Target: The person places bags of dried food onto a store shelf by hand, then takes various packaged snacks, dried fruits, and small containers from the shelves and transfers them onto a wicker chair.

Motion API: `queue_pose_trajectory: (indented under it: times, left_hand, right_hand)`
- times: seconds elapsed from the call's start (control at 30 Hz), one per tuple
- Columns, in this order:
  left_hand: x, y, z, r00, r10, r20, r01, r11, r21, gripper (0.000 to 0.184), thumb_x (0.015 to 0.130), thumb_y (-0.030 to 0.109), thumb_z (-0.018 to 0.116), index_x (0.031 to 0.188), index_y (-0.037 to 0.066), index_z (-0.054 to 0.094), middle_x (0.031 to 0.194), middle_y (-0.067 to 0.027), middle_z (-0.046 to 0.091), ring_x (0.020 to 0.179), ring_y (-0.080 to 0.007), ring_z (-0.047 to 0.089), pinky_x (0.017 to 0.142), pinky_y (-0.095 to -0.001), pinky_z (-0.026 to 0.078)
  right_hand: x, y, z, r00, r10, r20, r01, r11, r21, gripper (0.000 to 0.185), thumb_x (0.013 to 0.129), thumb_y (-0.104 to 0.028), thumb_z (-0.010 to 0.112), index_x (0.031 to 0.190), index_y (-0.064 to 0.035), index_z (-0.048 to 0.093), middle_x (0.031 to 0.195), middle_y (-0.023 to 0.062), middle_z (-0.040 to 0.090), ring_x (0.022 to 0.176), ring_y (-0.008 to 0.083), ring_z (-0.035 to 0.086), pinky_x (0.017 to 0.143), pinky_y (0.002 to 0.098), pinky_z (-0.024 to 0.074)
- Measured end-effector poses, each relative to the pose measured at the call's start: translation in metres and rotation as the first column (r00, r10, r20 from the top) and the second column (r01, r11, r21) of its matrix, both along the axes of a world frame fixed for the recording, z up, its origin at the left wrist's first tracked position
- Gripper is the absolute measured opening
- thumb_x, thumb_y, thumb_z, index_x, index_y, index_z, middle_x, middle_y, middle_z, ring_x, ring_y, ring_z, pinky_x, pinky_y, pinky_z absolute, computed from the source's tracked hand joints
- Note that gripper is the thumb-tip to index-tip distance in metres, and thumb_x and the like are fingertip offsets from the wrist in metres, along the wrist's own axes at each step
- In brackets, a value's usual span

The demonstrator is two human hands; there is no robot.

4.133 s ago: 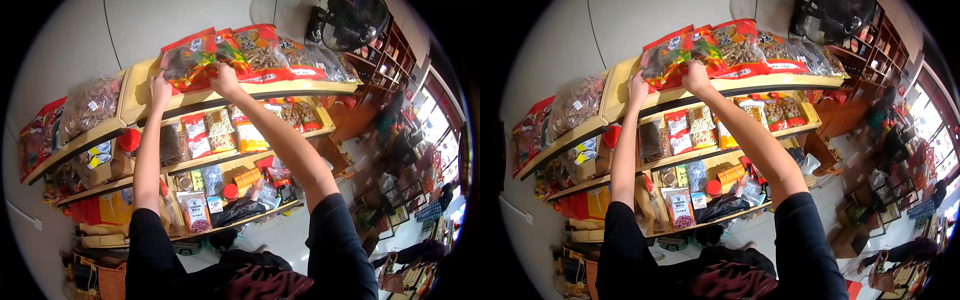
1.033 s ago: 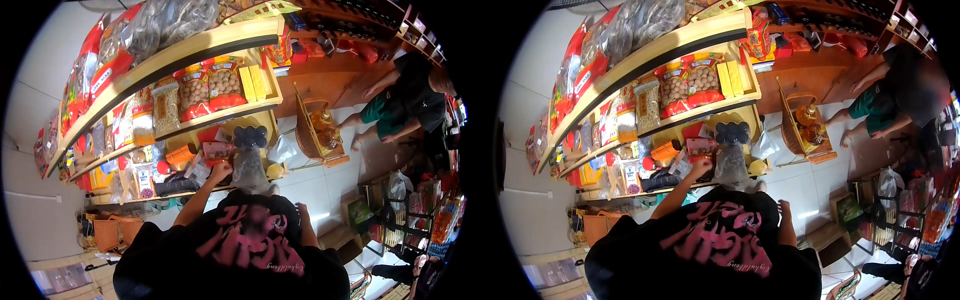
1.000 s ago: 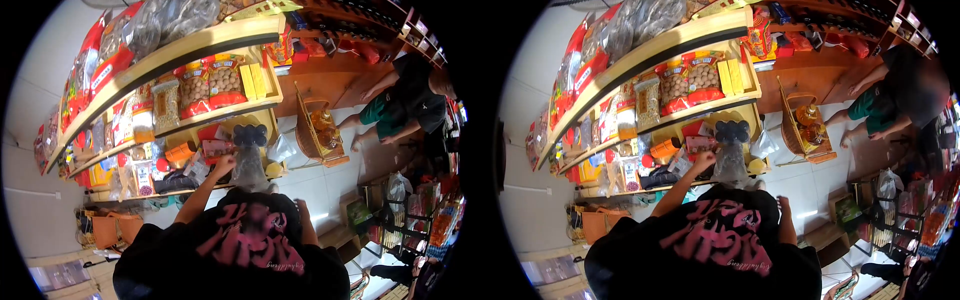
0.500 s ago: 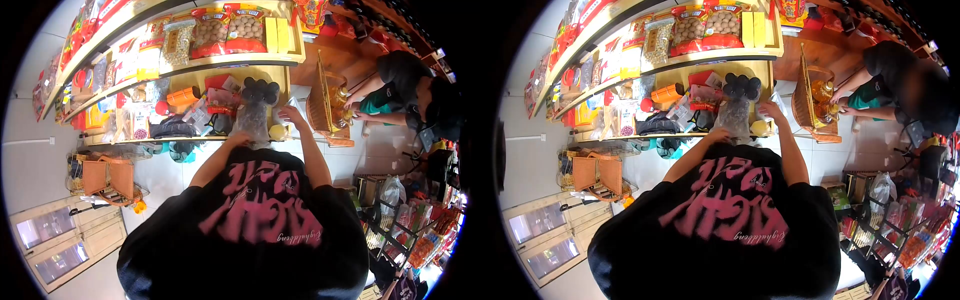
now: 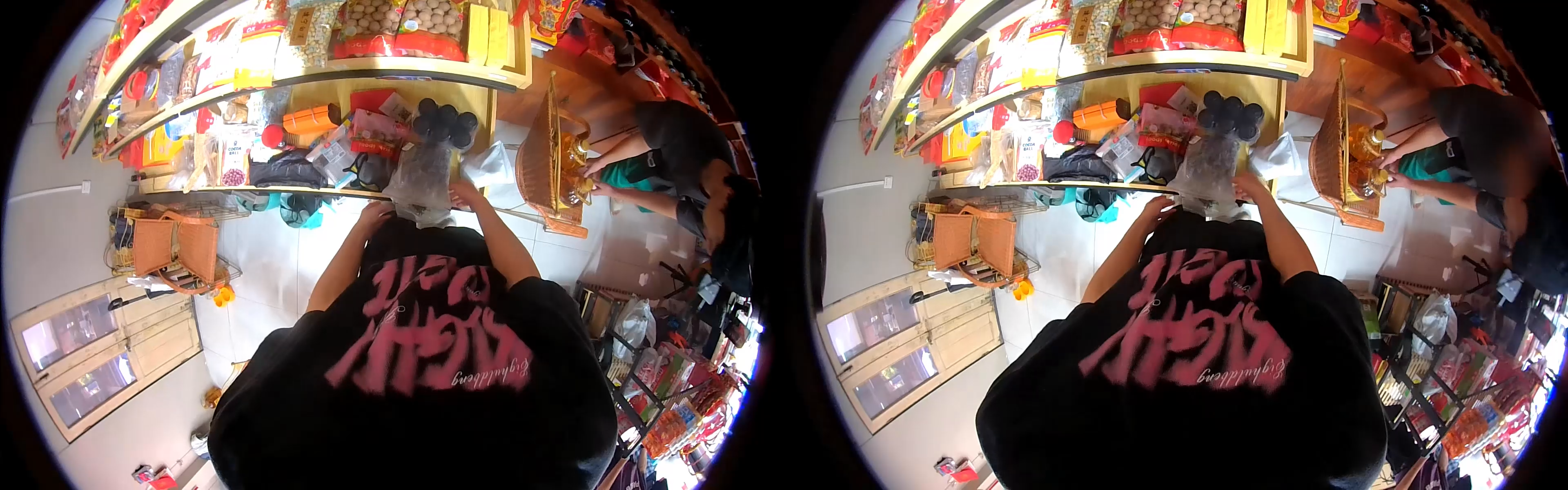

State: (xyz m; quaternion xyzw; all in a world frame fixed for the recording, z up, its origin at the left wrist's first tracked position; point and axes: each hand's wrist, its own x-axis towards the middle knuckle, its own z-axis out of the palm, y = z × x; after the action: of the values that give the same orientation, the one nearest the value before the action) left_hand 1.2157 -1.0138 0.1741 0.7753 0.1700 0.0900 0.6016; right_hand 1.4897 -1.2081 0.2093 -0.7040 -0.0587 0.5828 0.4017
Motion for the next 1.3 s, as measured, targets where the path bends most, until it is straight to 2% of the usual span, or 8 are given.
queue_pose_trajectory:
  times: [0.03,0.13,0.2,0.27,0.6,1.0,1.23,1.3]
  left_hand:
    - [0.008,-0.003,0.007,0.954,0.045,-0.296,-0.144,0.936,-0.320,0.023,0.075,0.014,0.060,0.096,0.007,0.061,0.095,-0.0076,0.060,0.094,-0.0251,0.055,0.081,-0.0378,0.046]
    - [0.035,-0.015,0.072,0.949,0.041,-0.311,-0.248,0.705,-0.664,0.026,0.073,0.015,0.061,0.098,0.009,0.060,0.098,-0.0056,0.058,0.096,-0.0233,0.055,0.081,-0.0412,0.044]
    - [0.045,-0.004,0.030,0.983,-0.066,-0.171,-0.035,0.848,-0.529,0.027,0.077,0.017,0.061,0.103,0.011,0.055,0.102,-0.0034,0.056,0.096,-0.0191,0.056,0.075,-0.0387,0.046]
    - [0.073,-0.018,0.062,0.864,0.131,-0.487,-0.493,0.423,-0.760,0.031,0.081,0.018,0.060,0.109,0.012,0.049,0.101,-0.0034,0.056,0.094,-0.0193,0.057,0.073,-0.0368,0.045]
    - [0.115,-0.052,0.028,0.741,0.025,-0.671,-0.577,0.534,-0.618,0.030,0.085,0.041,0.052,0.100,0.015,0.053,0.094,-0.0039,0.061,0.088,-0.0188,0.059,0.073,-0.0341,0.040]
    - [0.090,-0.047,0.070,0.748,-0.127,-0.651,-0.389,0.711,-0.585,0.029,0.090,0.037,0.042,0.097,0.014,0.058,0.098,-0.0020,0.064,0.083,-0.0140,0.057,0.070,-0.0299,0.042]
    - [0.103,-0.040,0.068,0.674,-0.106,-0.731,-0.339,0.835,-0.434,0.026,0.086,0.035,0.044,0.088,0.015,0.060,0.082,-0.0018,0.067,0.068,-0.0112,0.059,0.057,-0.0266,0.041]
    - [0.114,-0.024,0.091,0.584,-0.359,-0.728,-0.132,0.843,-0.522,0.029,0.087,0.035,0.043,0.086,0.015,0.063,0.082,-0.0023,0.067,0.070,-0.0112,0.059,0.059,-0.0261,0.042]
  right_hand:
    - [-0.002,0.004,0.000,0.997,-0.055,-0.051,0.058,0.998,0.041,0.023,0.073,-0.028,0.061,0.081,-0.0067,0.056,0.071,0.0051,0.057,0.061,0.0162,0.057,0.051,0.0322,0.0446]
    - [-0.007,0.006,-0.013,0.999,0.034,0.016,-0.036,0.990,0.137,0.019,0.071,-0.022,0.064,0.080,-0.0068,0.056,0.068,0.0034,0.056,0.059,0.0153,0.055,0.049,0.0303,0.0441]
    - [-0.021,0.005,0.019,0.994,-0.066,0.083,0.056,0.992,0.111,0.015,0.072,-0.018,0.064,0.076,-0.0076,0.055,0.064,0.0017,0.053,0.055,0.0131,0.052,0.046,0.0278,0.0422]
    - [-0.024,-0.002,0.023,0.973,-0.172,0.152,0.160,0.983,0.085,0.012,0.073,-0.014,0.064,0.073,-0.0084,0.054,0.061,0.0000,0.050,0.051,0.0110,0.050,0.043,0.0253,0.0402]
    - [-0.032,-0.015,0.018,0.943,-0.326,0.070,0.316,0.940,0.126,0.046,0.063,-0.018,0.072,0.104,-0.0033,0.058,0.084,0.0074,0.061,0.075,0.0190,0.061,0.056,0.0308,0.0475]
    - [-0.020,-0.044,-0.001,0.873,-0.412,-0.261,0.425,0.905,-0.007,0.017,0.080,-0.022,0.056,0.095,-0.0134,0.058,0.087,0.0034,0.065,0.077,0.0159,0.062,0.065,0.0312,0.0453]
    - [-0.017,0.000,-0.011,0.894,-0.301,0.332,0.343,0.936,-0.075,0.017,0.073,-0.020,0.056,0.065,-0.0061,0.062,0.058,0.0072,0.060,0.049,0.0166,0.056,0.045,0.0290,0.0433]
    - [-0.004,0.006,0.007,0.828,-0.481,0.288,0.506,0.863,-0.013,0.018,0.072,-0.019,0.056,0.064,-0.0043,0.062,0.055,0.0076,0.058,0.047,0.0162,0.056,0.045,0.0292,0.0439]
